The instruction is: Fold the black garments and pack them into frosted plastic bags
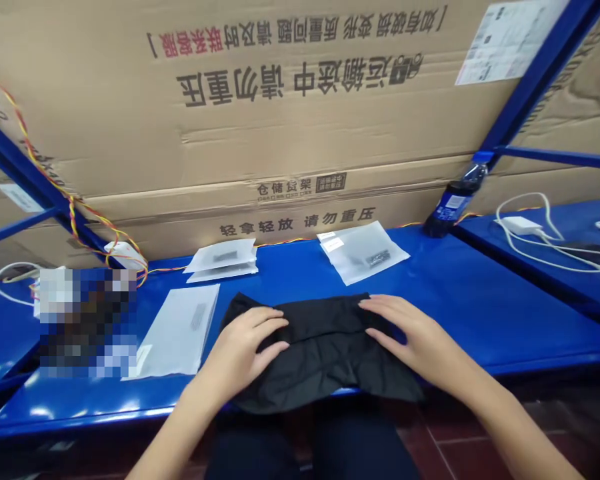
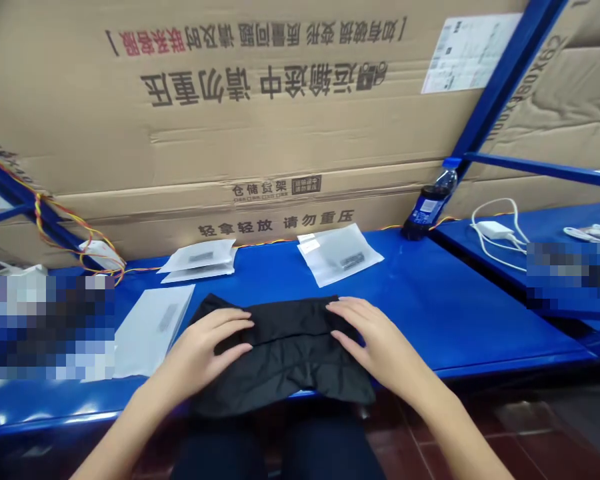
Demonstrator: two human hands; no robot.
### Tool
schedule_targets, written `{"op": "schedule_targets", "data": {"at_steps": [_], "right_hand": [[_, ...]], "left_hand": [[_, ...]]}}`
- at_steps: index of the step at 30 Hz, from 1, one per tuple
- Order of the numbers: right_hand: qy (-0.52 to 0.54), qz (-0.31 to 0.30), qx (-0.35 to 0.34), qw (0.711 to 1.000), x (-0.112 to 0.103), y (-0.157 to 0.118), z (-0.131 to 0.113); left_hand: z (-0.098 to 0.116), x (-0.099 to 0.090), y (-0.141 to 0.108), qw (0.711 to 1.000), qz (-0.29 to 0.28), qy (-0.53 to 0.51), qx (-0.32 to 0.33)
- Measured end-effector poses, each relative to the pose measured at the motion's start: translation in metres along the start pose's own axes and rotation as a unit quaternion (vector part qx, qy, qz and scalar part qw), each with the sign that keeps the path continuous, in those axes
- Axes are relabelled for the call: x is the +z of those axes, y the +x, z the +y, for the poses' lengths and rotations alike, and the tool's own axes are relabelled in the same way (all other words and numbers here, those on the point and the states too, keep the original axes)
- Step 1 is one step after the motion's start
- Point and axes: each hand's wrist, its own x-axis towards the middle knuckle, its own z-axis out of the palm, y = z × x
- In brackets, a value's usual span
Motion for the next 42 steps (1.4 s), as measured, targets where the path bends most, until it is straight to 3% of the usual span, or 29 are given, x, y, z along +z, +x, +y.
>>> {"op": "schedule_targets", "data": {"at_steps": [3, 6, 9, 11, 14, 18, 22, 28, 35, 39, 42], "right_hand": [[-0.021, -0.015, -0.018, 1.000, 0.006, 0.002, 0.011], [-0.007, -0.004, -0.030, 1.000, 0.004, -0.008, 0.004], [0.040, 0.007, 0.010, 0.999, 0.000, -0.009, -0.008], [0.069, 0.015, 0.062, 0.996, 0.000, 0.006, -0.010], [0.097, 0.008, 0.135, 0.986, 0.007, 0.050, 0.003], [0.113, -0.050, 0.139, 0.982, 0.024, 0.112, 0.029], [0.122, -0.096, 0.144, 0.977, 0.031, 0.127, 0.045], [0.144, -0.147, 0.153, 0.966, 0.023, 0.112, 0.059], [0.205, -0.064, 0.192, 0.957, 0.016, 0.121, 0.048], [0.222, -0.032, 0.180, 0.958, -0.005, 0.105, 0.031], [0.185, -0.037, 0.147, 0.971, -0.018, 0.076, 0.021]], "left_hand": [[-0.013, 0.013, 0.008, 0.996, -0.047, 0.053, 0.061], [-0.007, 0.008, -0.004, 0.995, -0.035, 0.050, 0.076], [0.002, -0.008, -0.009, 0.999, -0.045, -0.015, -0.014], [-0.002, -0.016, 0.001, 0.993, -0.047, -0.065, -0.092], [-0.030, -0.014, 0.035, 0.974, -0.051, -0.131, -0.180], [-0.082, 0.005, 0.077, 0.947, -0.134, -0.186, -0.227], [-0.105, 0.018, 0.084, 0.940, -0.159, -0.203, -0.224], [-0.105, 0.015, 0.071, 0.933, -0.187, -0.215, -0.221], [-0.106, 0.009, 0.078, 0.936, -0.151, -0.221, -0.226], [-0.081, -0.012, 0.067, 0.959, -0.064, -0.195, -0.196], [-0.052, -0.025, 0.043, 0.980, -0.048, -0.145, -0.130]]}}
